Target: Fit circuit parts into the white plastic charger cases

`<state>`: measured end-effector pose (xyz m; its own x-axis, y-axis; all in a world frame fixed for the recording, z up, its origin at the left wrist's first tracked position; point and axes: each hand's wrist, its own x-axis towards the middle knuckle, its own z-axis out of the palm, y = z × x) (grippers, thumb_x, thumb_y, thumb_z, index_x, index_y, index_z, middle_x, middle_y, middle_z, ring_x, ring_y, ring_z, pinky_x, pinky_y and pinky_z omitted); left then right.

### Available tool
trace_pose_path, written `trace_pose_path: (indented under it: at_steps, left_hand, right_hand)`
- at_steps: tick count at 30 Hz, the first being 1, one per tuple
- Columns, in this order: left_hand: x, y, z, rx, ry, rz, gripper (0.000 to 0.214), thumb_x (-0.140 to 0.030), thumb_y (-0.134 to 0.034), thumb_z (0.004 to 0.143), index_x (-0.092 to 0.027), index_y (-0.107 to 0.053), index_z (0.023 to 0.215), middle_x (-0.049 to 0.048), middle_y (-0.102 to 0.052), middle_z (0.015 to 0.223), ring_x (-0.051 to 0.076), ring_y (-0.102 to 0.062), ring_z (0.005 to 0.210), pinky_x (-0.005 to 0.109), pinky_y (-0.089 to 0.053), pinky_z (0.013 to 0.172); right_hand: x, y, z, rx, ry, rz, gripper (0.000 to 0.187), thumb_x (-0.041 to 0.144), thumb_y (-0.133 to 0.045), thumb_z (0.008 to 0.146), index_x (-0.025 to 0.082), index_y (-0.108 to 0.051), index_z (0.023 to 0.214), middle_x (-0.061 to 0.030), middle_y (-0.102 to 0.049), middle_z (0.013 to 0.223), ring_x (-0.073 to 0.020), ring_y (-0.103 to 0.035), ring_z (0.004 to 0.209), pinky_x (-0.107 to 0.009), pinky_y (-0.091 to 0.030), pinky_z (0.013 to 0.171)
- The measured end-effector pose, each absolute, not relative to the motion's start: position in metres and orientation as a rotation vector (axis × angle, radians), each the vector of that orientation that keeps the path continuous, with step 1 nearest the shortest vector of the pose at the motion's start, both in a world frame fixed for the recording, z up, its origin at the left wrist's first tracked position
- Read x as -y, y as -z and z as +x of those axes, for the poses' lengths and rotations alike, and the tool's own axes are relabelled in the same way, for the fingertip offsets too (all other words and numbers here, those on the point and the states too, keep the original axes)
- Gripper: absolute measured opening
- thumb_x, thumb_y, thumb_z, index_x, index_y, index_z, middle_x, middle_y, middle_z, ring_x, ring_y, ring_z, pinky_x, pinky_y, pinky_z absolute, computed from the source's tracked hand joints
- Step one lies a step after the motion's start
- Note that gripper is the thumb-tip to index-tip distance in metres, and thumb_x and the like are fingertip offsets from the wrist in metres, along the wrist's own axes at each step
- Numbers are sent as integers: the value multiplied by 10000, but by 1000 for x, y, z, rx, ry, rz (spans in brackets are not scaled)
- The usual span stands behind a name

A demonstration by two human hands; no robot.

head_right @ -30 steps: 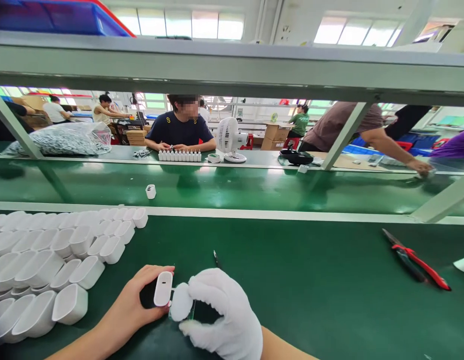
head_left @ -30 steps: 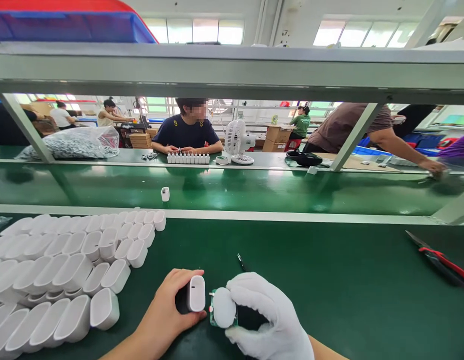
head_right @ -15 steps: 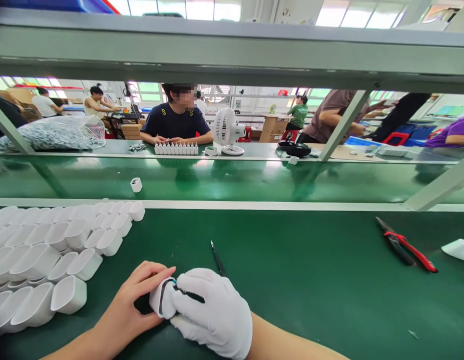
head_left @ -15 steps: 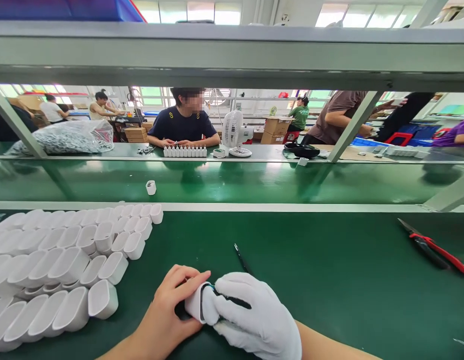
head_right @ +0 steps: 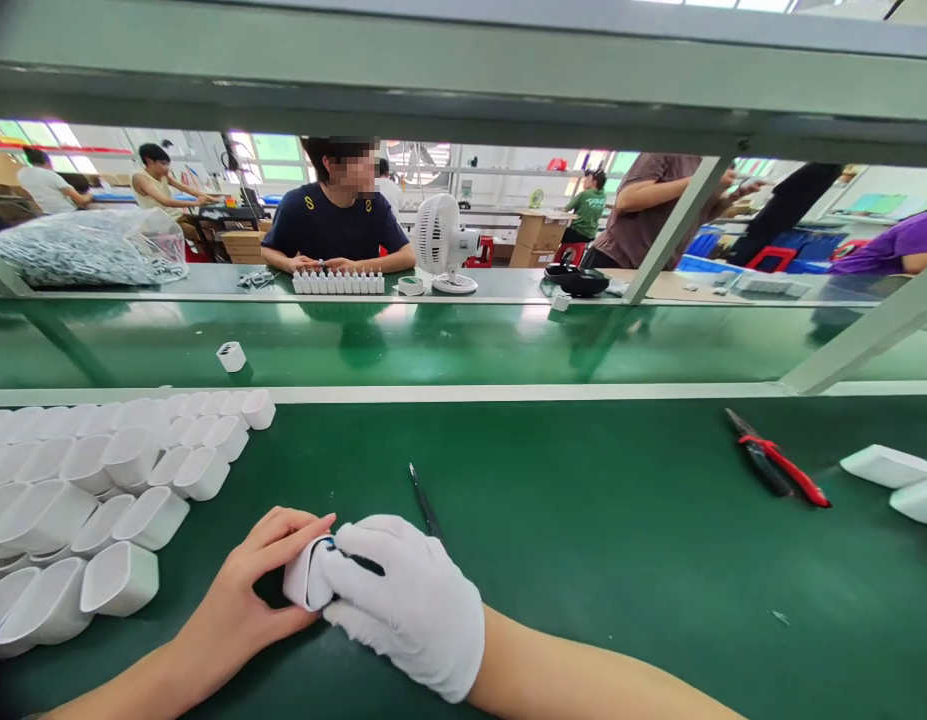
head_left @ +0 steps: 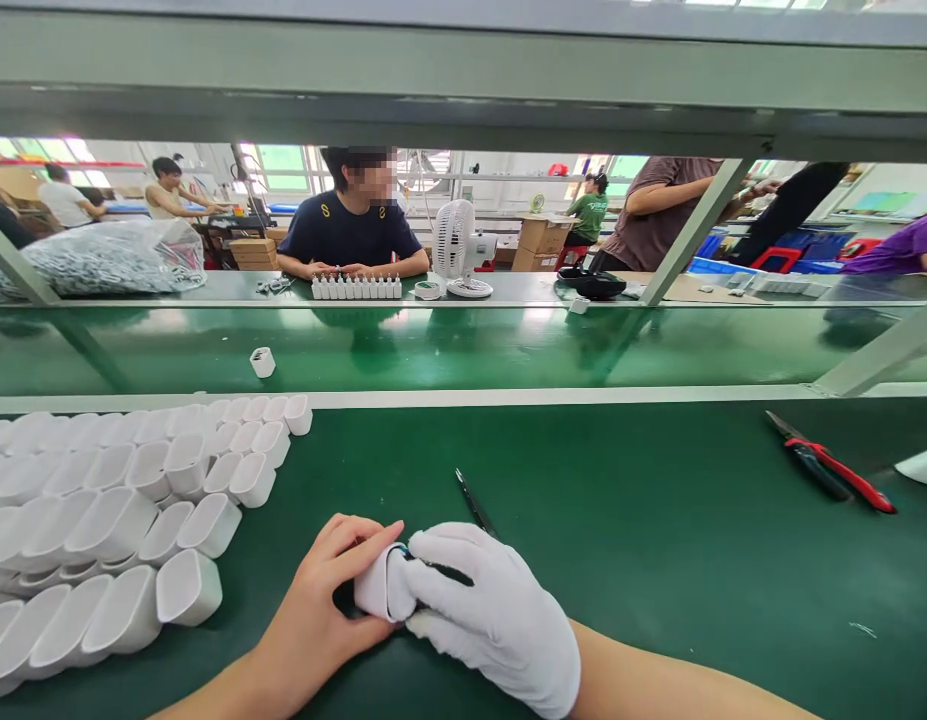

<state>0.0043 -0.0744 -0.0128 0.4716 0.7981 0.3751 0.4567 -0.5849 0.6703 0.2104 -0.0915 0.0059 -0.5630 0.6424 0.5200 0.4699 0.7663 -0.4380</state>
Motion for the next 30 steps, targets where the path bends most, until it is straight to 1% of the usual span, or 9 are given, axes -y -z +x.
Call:
trace_pose_path:
  at_steps: [3, 5, 7, 9, 11, 13, 16, 23, 30]
  left_hand:
    - [73, 10, 4, -1023, -975, 2261, 612, -114, -661, 725, -379, -489, 1249, -13, -616, 1041, 171, -552, 917, 298, -487, 785]
    - [74, 8, 4, -992, -1030, 2300, 555, -145, -669, 745, -349, -503, 1235, -2, -627, 1025, 174, -548, 900, 298, -490, 766]
    - [76, 6, 5, -940, -1064, 2350, 510, -164, -669, 760, -324, -518, 1220, 11, -640, 1013, 183, -540, 894, 305, -494, 760]
    - [78, 4, 6, -884, -1059, 2403, 462, -165, -658, 778, -315, -538, 1198, 20, -655, 1006, 193, -535, 900, 319, -493, 772]
    - [80, 2, 7, -822, -1043, 2445, 426, -160, -643, 795, -315, -551, 1181, 23, -672, 1001, 197, -535, 899, 330, -490, 786]
    - [81, 2, 8, -775, -1039, 2470, 418, -161, -645, 799, -314, -551, 1177, 23, -683, 1010, 198, -536, 901, 331, -489, 795]
    - [82, 3, 7, -755, -1043, 2479, 427, -170, -659, 796, -309, -546, 1184, 20, -687, 1029, 197, -532, 910, 324, -490, 802]
    - [83, 4, 8, -761, -946, 2427, 536, -217, -676, 800, -318, -466, 1282, 26, -684, 1077, 184, -541, 877, 291, -507, 755]
    - [83, 1, 9, -742, -905, 2425, 487, -204, -657, 814, -313, -486, 1256, 36, -683, 1084, 190, -547, 900, 316, -509, 789]
  right_hand:
    - [99, -4, 212, 1923, -827, -917, 619, 418, -598, 864, 265, -335, 1403, -112, -524, 1267, -237, -537, 1097, -394, -462, 930]
    - [102, -7, 213, 1699, -1258, -930, 813, 504, -609, 833, 269, -161, 1470, -143, -367, 1415, -255, -487, 1186, -435, -414, 997]
    - [102, -10, 211, 1500, -1642, -879, 899, 551, -631, 795, 274, -114, 1476, -145, -328, 1434, -243, -488, 1183, -431, -404, 998]
    - [99, -13, 206, 1338, -1883, -823, 950, 567, -697, 721, 259, -183, 1459, -120, -459, 1307, -213, -529, 1093, -399, -425, 949]
    - [96, -13, 201, 1262, -2011, -769, 843, 507, -759, 670, 228, -370, 1364, -52, -565, 1059, -169, -553, 927, -348, -450, 851]
    - [92, -10, 196, 1269, -2057, -711, 595, 402, -788, 649, 192, -538, 1146, 11, -538, 856, -125, -513, 771, -291, -443, 741]
    - [89, -2, 191, 1311, -2026, -650, 329, 275, -755, 660, 176, -556, 903, 33, -491, 784, -101, -459, 698, -247, -417, 653]
    - [90, -3, 186, 1252, -2012, -806, 212, 189, -689, 629, 180, -503, 730, 37, -499, 706, -109, -476, 662, -226, -416, 586]
    - [95, -23, 186, 1130, -2045, -976, 195, 219, -664, 594, 171, -529, 726, 47, -503, 656, -99, -463, 616, -234, -393, 590]
